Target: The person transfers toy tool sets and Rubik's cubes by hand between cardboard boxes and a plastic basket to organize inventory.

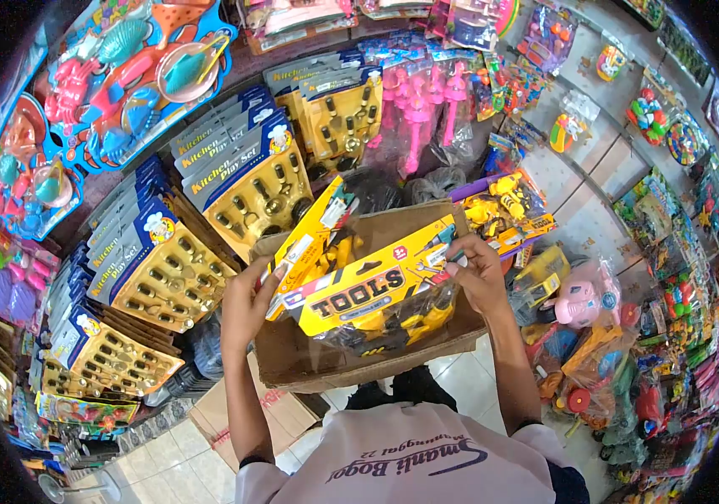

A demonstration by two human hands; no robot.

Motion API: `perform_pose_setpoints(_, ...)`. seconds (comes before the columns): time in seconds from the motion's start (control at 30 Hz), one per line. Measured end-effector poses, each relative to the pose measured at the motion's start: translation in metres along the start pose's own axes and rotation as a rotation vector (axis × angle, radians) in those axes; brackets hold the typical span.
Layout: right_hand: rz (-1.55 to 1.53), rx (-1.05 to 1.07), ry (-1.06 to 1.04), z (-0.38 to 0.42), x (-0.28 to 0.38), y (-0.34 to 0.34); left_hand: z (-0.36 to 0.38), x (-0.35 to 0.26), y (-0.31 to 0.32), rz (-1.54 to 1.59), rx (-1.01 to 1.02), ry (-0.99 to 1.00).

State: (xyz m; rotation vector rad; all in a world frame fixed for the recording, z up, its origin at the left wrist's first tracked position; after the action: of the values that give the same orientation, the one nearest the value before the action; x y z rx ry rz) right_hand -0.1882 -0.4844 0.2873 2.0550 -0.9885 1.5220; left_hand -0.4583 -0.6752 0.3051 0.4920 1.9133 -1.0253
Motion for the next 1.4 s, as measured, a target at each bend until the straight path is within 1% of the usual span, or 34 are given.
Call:
perform_pose_setpoints(0.07, -0.111, -0.095, 0.006, -0.009, 0.026, 0.007, -0.003, -0.01, 0.004, 0.117, 0.025, -0.005)
perform_pose_setpoints(0.17, -0.123, -0.137, -0.006, -0.028, 0.031, 0.002, -0.01, -0.04, 0.014, 0.312, 0.072, 0.06)
perform_pose_setpoints(0.2, -0.104, -0.133, -0.015, -0.035, 0.028, -0.002, -0.011, -0.072, 0.015, 0.313, 0.082, 0.181)
perform_pose_setpoints(0.27, -0.099, -0.173, -0.091, -0.045, 0.023, -0.016, -0.018, -0.077, 0.027, 0.321, 0.162, 0.14)
perform_pose_setpoints(0.33, -0.055, -0.195, -0.182, -0.051, 0.032, -0.028, -0.022, -0.094, 0.042, 0.362, 0.231, 0.101)
perform_pose_setpoints(0.4, -0.032, -0.267, -0.249, -0.053, 0.056, -0.037, -0.023, -0.122, 0.056, 0.351, 0.254, 0.15)
perform_pose_setpoints(0.43, -0.041, -0.251, -0.25, -0.054, 0.064, -0.041, -0.024, -0.134, 0.062, 0.344, 0.265, 0.178)
perform_pose_setpoints(0.47, -0.051, -0.236, -0.251, -0.055, 0.071, -0.046, -0.026, -0.129, 0.07, 0.286, 0.289, 0.148)
perform_pose_setpoints(0.57, -0.013, -0.158, -0.275, -0.063, 0.071, -0.063, -0.027, -0.159, 0.087, 0.234, 0.274, 0.167)
perform_pose_setpoints(0.6, -0.068, -0.177, -0.288, -0.064, 0.08, -0.068, -0.028, -0.166, 0.093, 0.35, 0.267, 0.186)
perform_pose_setpoints(0.63, -0.049, -0.167, -0.306, -0.065, 0.089, -0.075, -0.028, -0.172, 0.093, 0.375, 0.196, 0.212)
perform_pose_setpoints(0.7, -0.019, -0.15, -0.335, -0.063, 0.107, -0.087, -0.025, -0.166, 0.087, 0.405, 0.069, 0.13)
perform_pose_setpoints(0.73, -0.079, -0.208, -0.353, -0.062, 0.12, -0.097, -0.028, -0.171, 0.089, 0.437, 0.059, 0.097)
perform_pose_setpoints(0.77, -0.06, -0.222, -0.349, -0.06, 0.127, -0.108, -0.027, -0.179, 0.087, 0.449, -0.014, 0.141)
perform_pose_setpoints(0.83, -0.016, -0.249, -0.347, -0.058, 0.139, -0.135, -0.028, -0.17, 0.087, 0.666, -0.081, 0.161)
perform_pose_setpoints(0.87, -0.068, -0.346, -0.464, -0.055, 0.153, -0.152, -0.027, -0.158, 0.093, 0.869, -0.102, 0.155)
perform_pose_setpoints(0.97, -0.158, -0.392, -0.487, -0.052, 0.151, -0.201, -0.017, -0.152, 0.129, 1.164, -0.128, 0.263)
perform_pose_setpoints(1.0, -0.154, -0.418, -0.505, -0.049, 0.149, -0.218, -0.017, -0.157, 0.154, 1.136, -0.008, 0.323)
perform_pose_setpoints(1.03, -0.162, -0.438, -0.492, -0.046, 0.145, -0.23, -0.015, -0.165, 0.181, 1.219, 0.048, 0.352)
perform_pose_setpoints(1.1, -0.176, -0.481, -0.464, -0.039, 0.139, -0.253, -0.023, -0.167, 0.234, 1.121, -0.08, 0.198)
perform_pose_setpoints(1.2, -0.223, -0.522, -0.428, -0.03, 0.113, -0.287, -0.032, -0.184, 0.286, 0.949, -0.129, 0.277)
perform_pose_setpoints(1.3, -0.229, -0.552, -0.362, -0.028, 0.08, -0.32, -0.055, -0.189, 0.327, 1.206, -0.165, 0.299)
perform_pose_setpoints(1.33, -0.227, -0.552, -0.332, -0.028, 0.073, -0.33, -0.059, -0.196, 0.335, 1.163, -0.222, 0.285)
perform_pose_setpoints(1.4, -0.181, -0.549, -0.279, -0.03, 0.05, -0.351, -0.074, -0.195, 0.357, 1.179, -0.204, 0.215)
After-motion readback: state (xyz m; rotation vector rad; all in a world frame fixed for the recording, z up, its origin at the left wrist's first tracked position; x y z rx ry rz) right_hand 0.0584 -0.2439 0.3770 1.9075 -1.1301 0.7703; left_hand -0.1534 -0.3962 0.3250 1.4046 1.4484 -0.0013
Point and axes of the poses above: each hand's wrist, its own z-axis away from the middle knuckle, its own y-axis out of the palm, x = y × z, the point moved 10 cm from there along -z, towards the middle knuckle, and after that the axes turned 13 degrees about z, right-handed, at the moved point
